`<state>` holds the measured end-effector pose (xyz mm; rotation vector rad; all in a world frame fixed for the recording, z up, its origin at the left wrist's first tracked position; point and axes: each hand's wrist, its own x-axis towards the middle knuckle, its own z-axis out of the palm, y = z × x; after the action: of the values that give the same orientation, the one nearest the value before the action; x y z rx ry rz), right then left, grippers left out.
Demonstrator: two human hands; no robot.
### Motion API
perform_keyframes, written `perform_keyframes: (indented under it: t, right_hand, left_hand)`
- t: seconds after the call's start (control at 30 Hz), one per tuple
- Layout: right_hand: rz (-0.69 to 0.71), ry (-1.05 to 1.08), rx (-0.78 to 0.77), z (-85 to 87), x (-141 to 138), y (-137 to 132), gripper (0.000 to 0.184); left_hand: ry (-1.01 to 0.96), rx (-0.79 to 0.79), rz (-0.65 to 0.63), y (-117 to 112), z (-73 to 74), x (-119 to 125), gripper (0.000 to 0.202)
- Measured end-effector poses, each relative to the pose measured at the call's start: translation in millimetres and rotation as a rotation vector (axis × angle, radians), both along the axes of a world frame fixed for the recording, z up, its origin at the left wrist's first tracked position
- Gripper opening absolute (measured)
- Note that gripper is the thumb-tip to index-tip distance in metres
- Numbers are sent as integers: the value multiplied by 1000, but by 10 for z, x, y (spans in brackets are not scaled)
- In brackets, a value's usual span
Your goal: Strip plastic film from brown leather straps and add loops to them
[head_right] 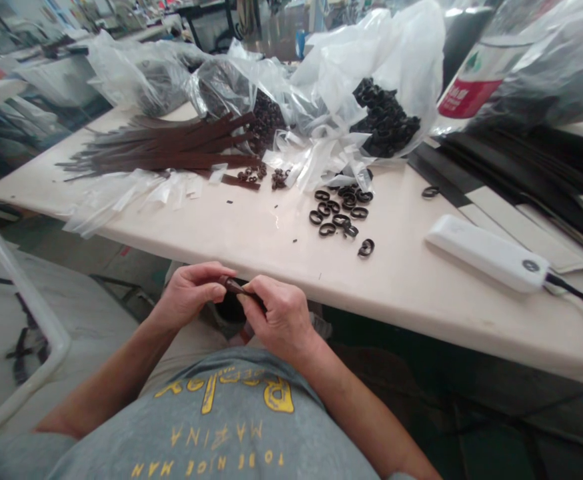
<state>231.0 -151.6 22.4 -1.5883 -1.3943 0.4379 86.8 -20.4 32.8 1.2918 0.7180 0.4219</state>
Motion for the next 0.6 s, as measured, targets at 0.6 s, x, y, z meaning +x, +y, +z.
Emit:
perform_keyframes:
  t: [0.6]
  right_hand:
    - [126,-266,-268,-219,-67,-5,18]
  left_hand:
    - [109,171,-58,142,60,-206,12]
